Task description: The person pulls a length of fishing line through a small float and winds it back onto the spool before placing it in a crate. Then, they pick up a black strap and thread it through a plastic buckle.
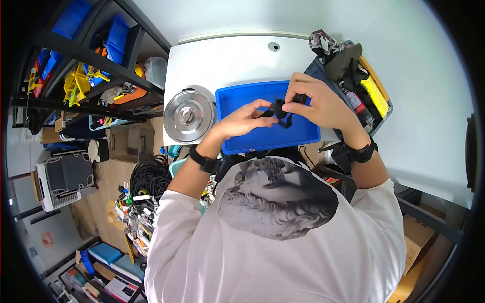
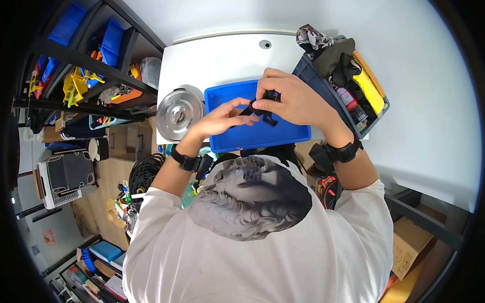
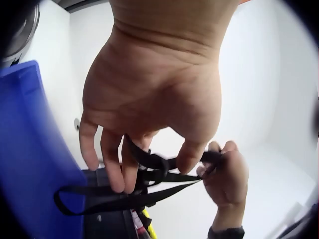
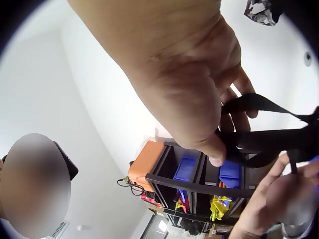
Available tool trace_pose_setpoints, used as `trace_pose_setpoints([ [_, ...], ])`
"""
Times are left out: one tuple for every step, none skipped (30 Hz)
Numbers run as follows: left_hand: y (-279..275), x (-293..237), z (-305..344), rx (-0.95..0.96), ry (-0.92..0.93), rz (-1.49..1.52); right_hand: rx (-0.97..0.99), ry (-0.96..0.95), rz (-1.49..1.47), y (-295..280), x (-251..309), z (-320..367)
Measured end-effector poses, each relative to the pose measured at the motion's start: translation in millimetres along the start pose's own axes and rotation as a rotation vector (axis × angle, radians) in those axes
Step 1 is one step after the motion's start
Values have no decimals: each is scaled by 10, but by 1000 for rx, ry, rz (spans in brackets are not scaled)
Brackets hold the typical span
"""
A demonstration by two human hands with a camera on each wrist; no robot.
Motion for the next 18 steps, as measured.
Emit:
trace_pose_setpoints([
  [42,31,-53,3,4,3,-42,-65,-40,-35,10,16],
  [57,64,-101,-38,9,79,-80,-126,-82,-67,27,54],
  [74,91,-151,-79,14,154,-78,-121,-79,-89,27,85],
  [69,86,-201,-157,53,157,-47,-21,-89,-117,-14,93],
  [94,82,-232,-155,55,159,-16,80,-101,-138,-58,109],
  [76,67,-254,-212,41,158,31,137,-138,-137,-80,142],
  [42,57,-280,-268,29,156,26,137,-135,-158,-93,165],
  [-16,140,-333,-261,90,88,24,110,-103,-174,-96,192],
  [-14,148,-343,-257,93,88,22,84,-71,-193,-93,219],
  [-26,144,-348,-290,126,170,18,85,-67,-224,-90,247],
  [-37,140,-349,-322,157,252,21,162,-67,-255,-123,276],
  [-14,55,-335,-316,157,253,23,239,-68,-275,-164,308],
  [28,-44,-304,-324,69,316,18,242,-68,-272,-193,336],
  [67,-67,-279,-333,-21,379,19,205,-132,-252,-212,358],
  [91,-55,-289,-330,-24,378,20,167,-197,-240,-216,378],
  [159,-56,-330,-247,-14,394,15,168,-199,-244,-222,391],
  [225,-59,-370,-164,-4,408,34,142,-152,-239,-209,397],
  [246,-22,-407,-160,-3,403,51,116,-104,-238,-198,402],
])
Point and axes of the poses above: each hand's wrist, its own z-axis away from the middle knuckle, its own y-axis out of the palm, x = y × z, the point moved 6 cm from there along -z, towards the middle knuckle, and after that the axes turned 10 degrees about y, right-handed, at the moved point
